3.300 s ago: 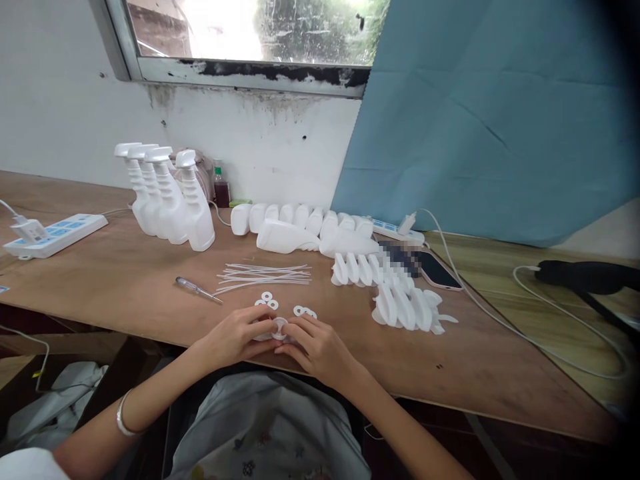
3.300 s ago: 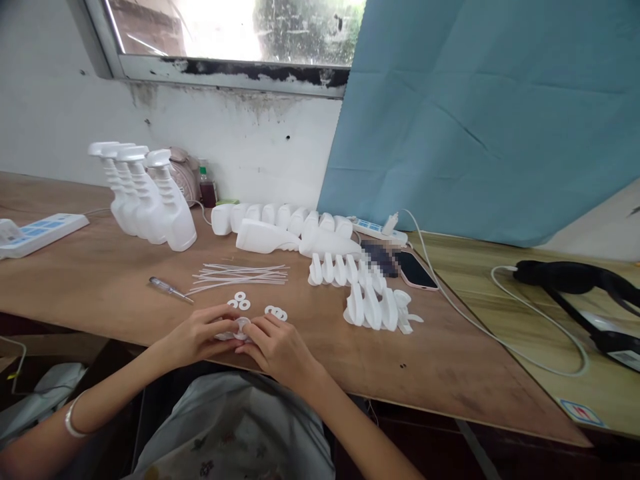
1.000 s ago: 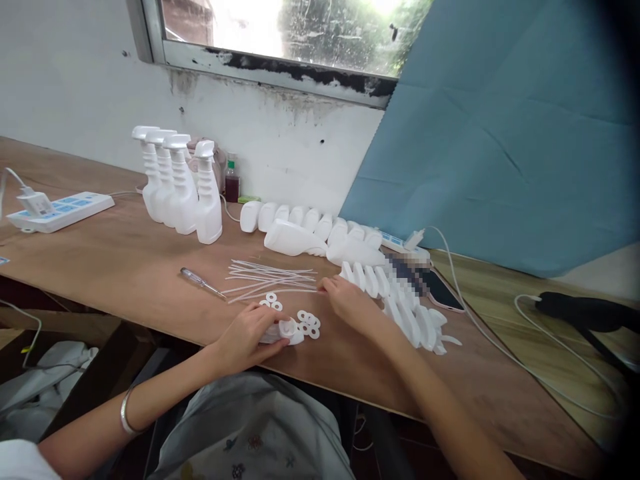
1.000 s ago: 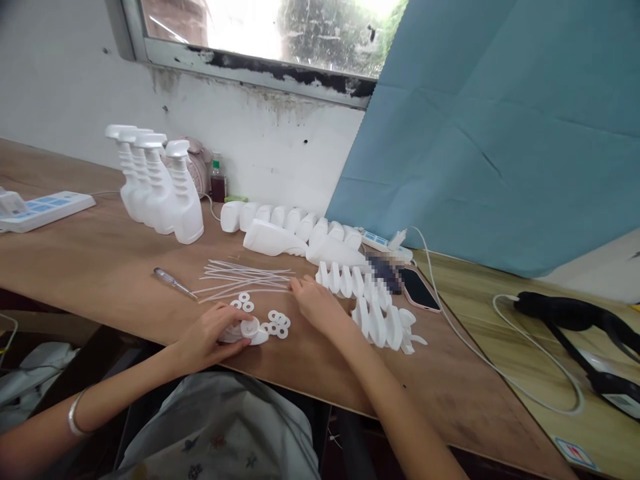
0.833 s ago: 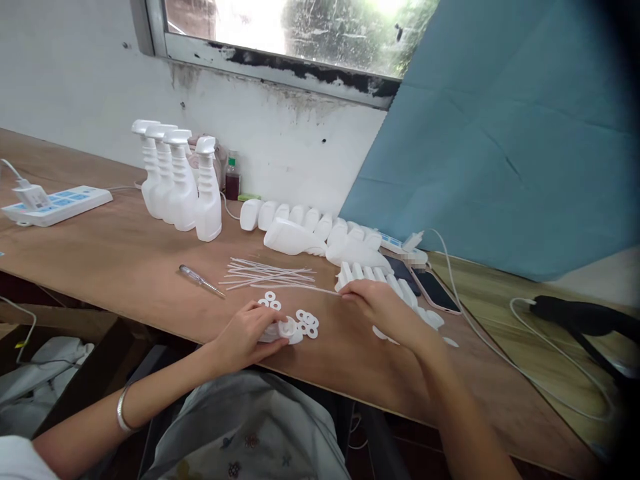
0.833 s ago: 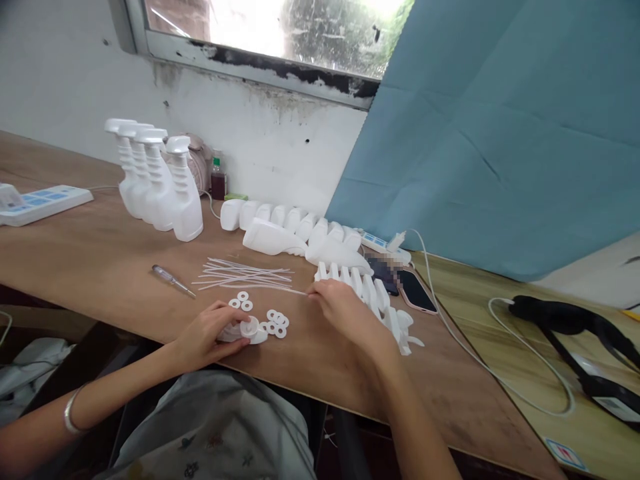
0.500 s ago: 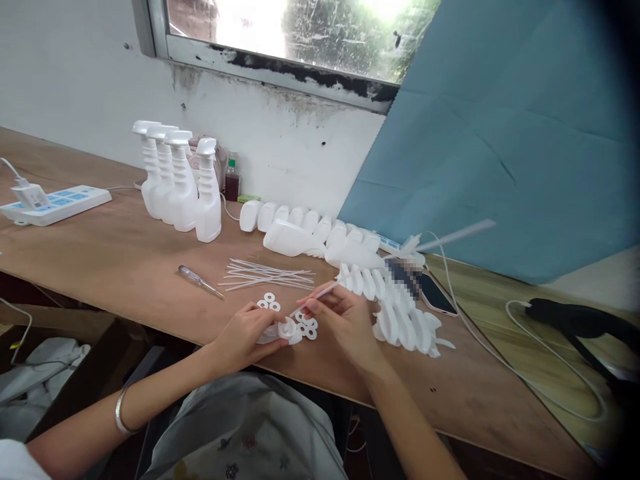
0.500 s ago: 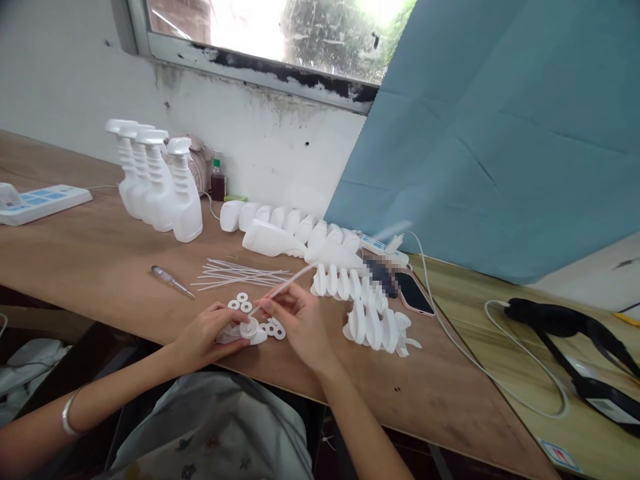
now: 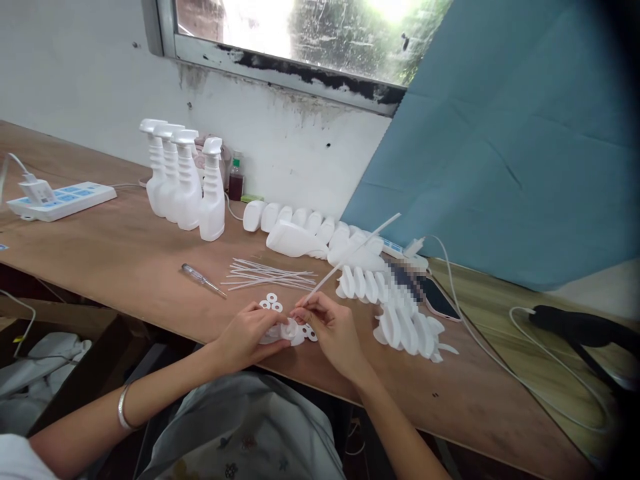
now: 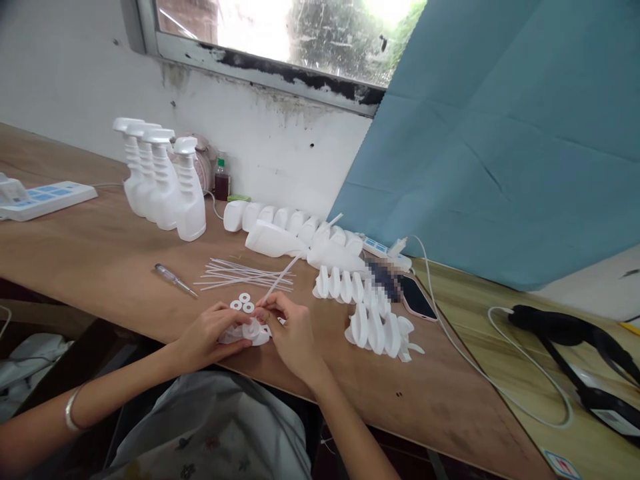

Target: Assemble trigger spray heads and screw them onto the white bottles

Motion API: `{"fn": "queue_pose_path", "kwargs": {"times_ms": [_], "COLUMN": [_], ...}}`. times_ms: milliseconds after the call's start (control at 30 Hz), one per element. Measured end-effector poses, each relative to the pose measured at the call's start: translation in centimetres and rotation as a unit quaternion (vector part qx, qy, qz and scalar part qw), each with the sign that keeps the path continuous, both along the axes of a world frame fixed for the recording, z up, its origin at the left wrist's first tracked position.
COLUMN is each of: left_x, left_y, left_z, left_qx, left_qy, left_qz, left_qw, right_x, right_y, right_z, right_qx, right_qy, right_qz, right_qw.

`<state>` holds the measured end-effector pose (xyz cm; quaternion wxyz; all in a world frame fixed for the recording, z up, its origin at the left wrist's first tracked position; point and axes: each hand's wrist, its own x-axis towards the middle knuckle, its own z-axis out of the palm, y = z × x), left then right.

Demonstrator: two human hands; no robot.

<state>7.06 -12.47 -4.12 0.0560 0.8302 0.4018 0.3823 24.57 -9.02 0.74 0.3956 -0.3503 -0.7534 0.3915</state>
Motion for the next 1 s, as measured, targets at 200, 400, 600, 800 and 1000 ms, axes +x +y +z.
{"fn": "queue_pose_path", "kwargs": {"times_ms": [200, 400, 600, 800, 1000], "left_x": [0.0, -0.1, -0.1, -0.1, -0.1], "left_y": [0.0, 0.2, 0.2, 0.2, 0.2], "left_z": [0.0, -0.2, -0.4, -0.4, -0.4], "left_qx": [-0.007, -0.014, -0.006, 0.011, 0.021], "left_qy": [0.007, 0.009, 0.015, 0.028, 0.033], "left_qz": [0.004, -0.006, -0.002, -0.002, -0.006], "left_qw": [1.000, 1.000, 1.000, 1.000, 0.999], "right_x": [0.1, 0.2, 0.2, 0.2, -0.2], "right_y": [-0.3, -0.6, -0.6, -0.4, -0.7], "right_z": [0.0, -0.2, -1.0, -1.4, -2.3], "right_qx": [0.038, 0.057, 0.048, 0.040, 0.148], "right_qy": [-0.045, -0.050, -0.016, 0.007, -0.016], "right_qz": [-0.002, -0.010, -0.025, -0.039, -0.058], "right_qw": [0.998, 0.997, 0.998, 0.998, 0.987]}}
